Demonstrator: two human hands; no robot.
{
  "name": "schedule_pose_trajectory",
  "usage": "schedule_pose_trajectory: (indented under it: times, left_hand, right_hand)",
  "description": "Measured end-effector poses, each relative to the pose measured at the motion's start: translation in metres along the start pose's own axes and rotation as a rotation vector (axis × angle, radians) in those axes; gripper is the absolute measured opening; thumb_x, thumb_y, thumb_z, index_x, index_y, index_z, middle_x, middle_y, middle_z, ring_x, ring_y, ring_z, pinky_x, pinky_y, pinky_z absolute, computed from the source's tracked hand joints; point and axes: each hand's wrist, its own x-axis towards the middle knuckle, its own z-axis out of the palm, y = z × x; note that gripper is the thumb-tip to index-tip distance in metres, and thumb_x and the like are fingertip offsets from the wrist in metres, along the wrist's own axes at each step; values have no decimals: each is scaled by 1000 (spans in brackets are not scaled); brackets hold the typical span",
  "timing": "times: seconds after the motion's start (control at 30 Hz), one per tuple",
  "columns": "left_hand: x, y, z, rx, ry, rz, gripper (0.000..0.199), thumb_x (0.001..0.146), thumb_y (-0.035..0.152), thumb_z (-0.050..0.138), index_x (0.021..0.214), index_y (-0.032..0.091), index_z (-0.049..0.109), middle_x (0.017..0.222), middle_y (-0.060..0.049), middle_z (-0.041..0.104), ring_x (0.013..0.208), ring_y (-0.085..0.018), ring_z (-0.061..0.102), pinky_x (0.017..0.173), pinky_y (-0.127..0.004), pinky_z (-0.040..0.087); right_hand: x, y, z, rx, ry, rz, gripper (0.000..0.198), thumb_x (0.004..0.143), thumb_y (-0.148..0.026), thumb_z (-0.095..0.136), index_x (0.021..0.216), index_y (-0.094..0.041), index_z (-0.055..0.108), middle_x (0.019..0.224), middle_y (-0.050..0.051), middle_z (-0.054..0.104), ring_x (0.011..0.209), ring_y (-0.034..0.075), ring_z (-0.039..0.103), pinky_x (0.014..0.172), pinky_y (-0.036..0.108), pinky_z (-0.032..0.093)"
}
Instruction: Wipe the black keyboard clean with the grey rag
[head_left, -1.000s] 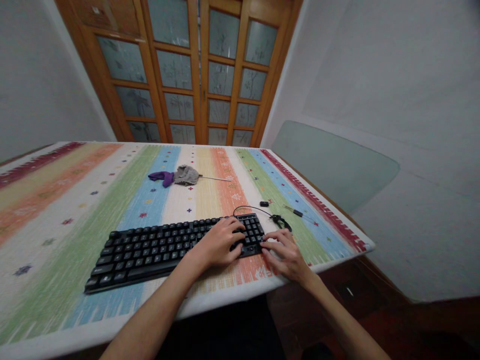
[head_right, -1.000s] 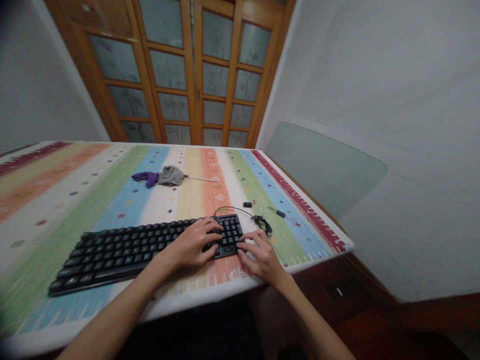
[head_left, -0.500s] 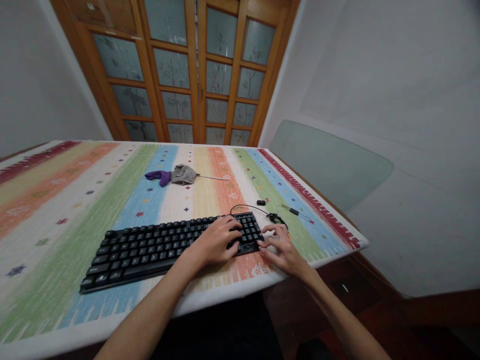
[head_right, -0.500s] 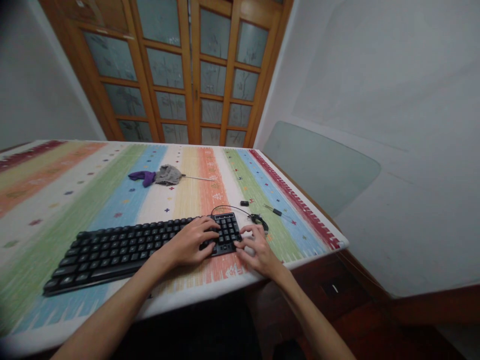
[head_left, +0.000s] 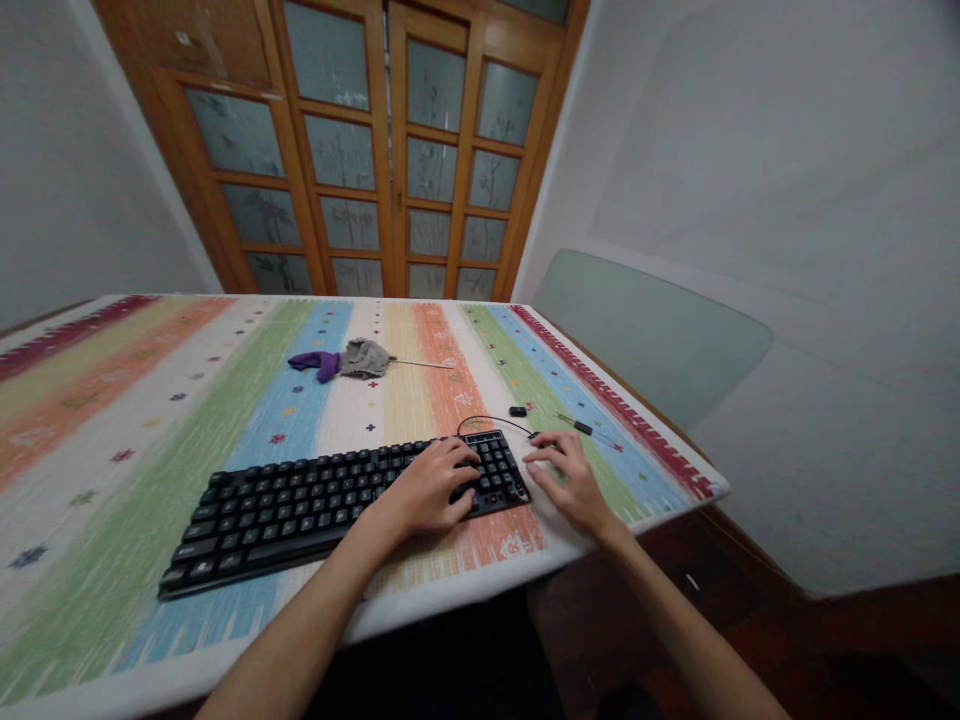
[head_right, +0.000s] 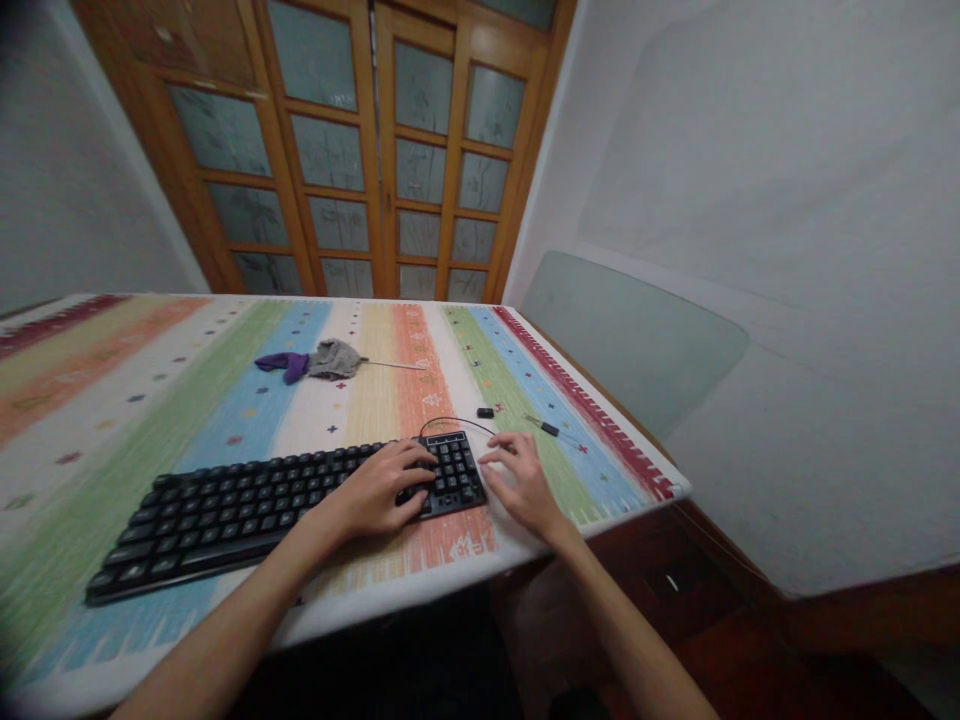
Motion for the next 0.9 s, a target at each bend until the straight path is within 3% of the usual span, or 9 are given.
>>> schedule_pose_trajectory:
  times: [0.1,0.27,0.37,0.5,0.67,0.77,0.9]
  left_hand:
    - [0,0,0,6,-4,-5,18,90,19,61,98,17,76,118,-13,73,117,-29,63,104,-48,52]
    - [0,0,1,3,-10,-11,15,89,19,62,97,17,75,118,-12,72,117,-28,62,103,-47,51]
    - [-1,-1,3,4,-14,-18,14,89,19,63,96,17,75,118,-11,72,116,-29,62,101,-47,52]
    - [-2,-2,5,6,-20,-20,14,90,20,63,97,17,75,118,-11,72,116,-29,62,100,-47,52]
    - [-2,-1,5,6,-28,-15,16,91,21,60,98,18,75,119,-12,71,117,-29,61,99,-48,51]
    - [-1,0,4,6,-28,-13,18,91,20,60,101,18,75,119,-12,71,117,-29,60,99,-48,51]
    - [0,2,2,19,-1,-11,21,91,19,59,107,17,74,118,-12,71,117,-29,60,102,-48,50]
  right_hand:
    - [25,34,-7,-43,60,24,12,98,-26,62,99,-23,73,106,8,68,106,28,61,100,50,45]
    - [61,89,0,-70,-143,78,15,92,-27,60,94,-21,73,105,8,75,101,28,67,95,48,48]
    - [71,107,13,-113,-251,99,12,84,-23,64,90,-22,75,96,5,76,91,26,68,88,43,52]
    - [77,114,22,-175,-267,125,13,80,-18,65,85,-22,76,82,4,74,83,25,66,76,37,53]
    - [79,96,12,-138,-165,142,13,86,-23,65,89,-21,77,84,5,74,82,25,65,76,37,54]
    - [70,63,3,-26,-129,91,15,93,-30,66,99,-21,77,91,6,74,85,24,66,78,38,54]
    - [47,8,-3,163,-211,-60,13,101,-29,64,105,-22,74,99,6,75,93,24,66,88,40,54]
